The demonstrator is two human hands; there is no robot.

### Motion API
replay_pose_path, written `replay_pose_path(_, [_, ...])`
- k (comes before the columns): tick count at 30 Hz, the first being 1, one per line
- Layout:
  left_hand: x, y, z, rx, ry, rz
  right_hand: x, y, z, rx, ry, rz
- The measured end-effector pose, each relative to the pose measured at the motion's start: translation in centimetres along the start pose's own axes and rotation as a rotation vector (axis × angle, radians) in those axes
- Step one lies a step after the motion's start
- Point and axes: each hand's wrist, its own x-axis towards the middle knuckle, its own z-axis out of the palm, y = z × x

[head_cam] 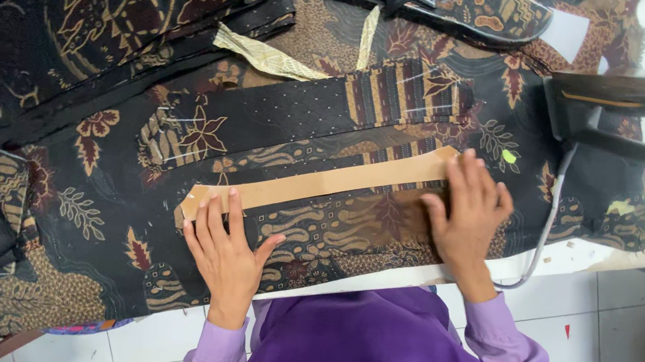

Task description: The person folds a patterned fabric on a table, aligns a cardboard template, and smooths the material. They then fold the fabric into a compact bundle and tie it with a ribbon. The finished bundle is placed on the table among other folded items.

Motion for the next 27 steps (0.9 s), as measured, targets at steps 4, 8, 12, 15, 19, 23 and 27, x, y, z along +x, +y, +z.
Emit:
replay_pose_path(4, [-0.2, -0.1, 0.1, -0.003, 0.020, 0.005, 1.3, 2.6, -0.5, -0.038, 0.109, 0.066])
replay_pose_path(8, [-0.1, -0.3, 0.3, 0.012, 0.051, 0.013, 2.9, 4.6, -0.5, -0.089, 0.142, 0.111])
replay_pose_path(12, [-0.3, -0.4, 0.4, -0.004, 0.077, 0.015, 3.5, 5.1, -0.6, -0.042, 0.131, 0.153])
replay_pose_path(15, [-0.4, -0.6, 0.6, -0.028, 0.091, 0.010, 3.9, 5.3, -0.9, 0.043, 0.121, 0.190])
replay_pose_path(19, [-0.5, -0.7, 0.7, -0.038, 0.106, 0.013, 3.7, 5.1, -1.7, 0.132, 0.094, 0.274])
replay_pose_path(23, [-0.5, -0.8, 0.9, -0.043, 0.105, 0.007, 4.0, 5.1, -2.2, 0.041, 0.039, 0.295])
replay_pose_path(27, [-0.4, -0.8, 0.8, -0.050, 0.130, 0.010, 4.6, 4.0, -2.9, -0.055, 0.047, 0.225])
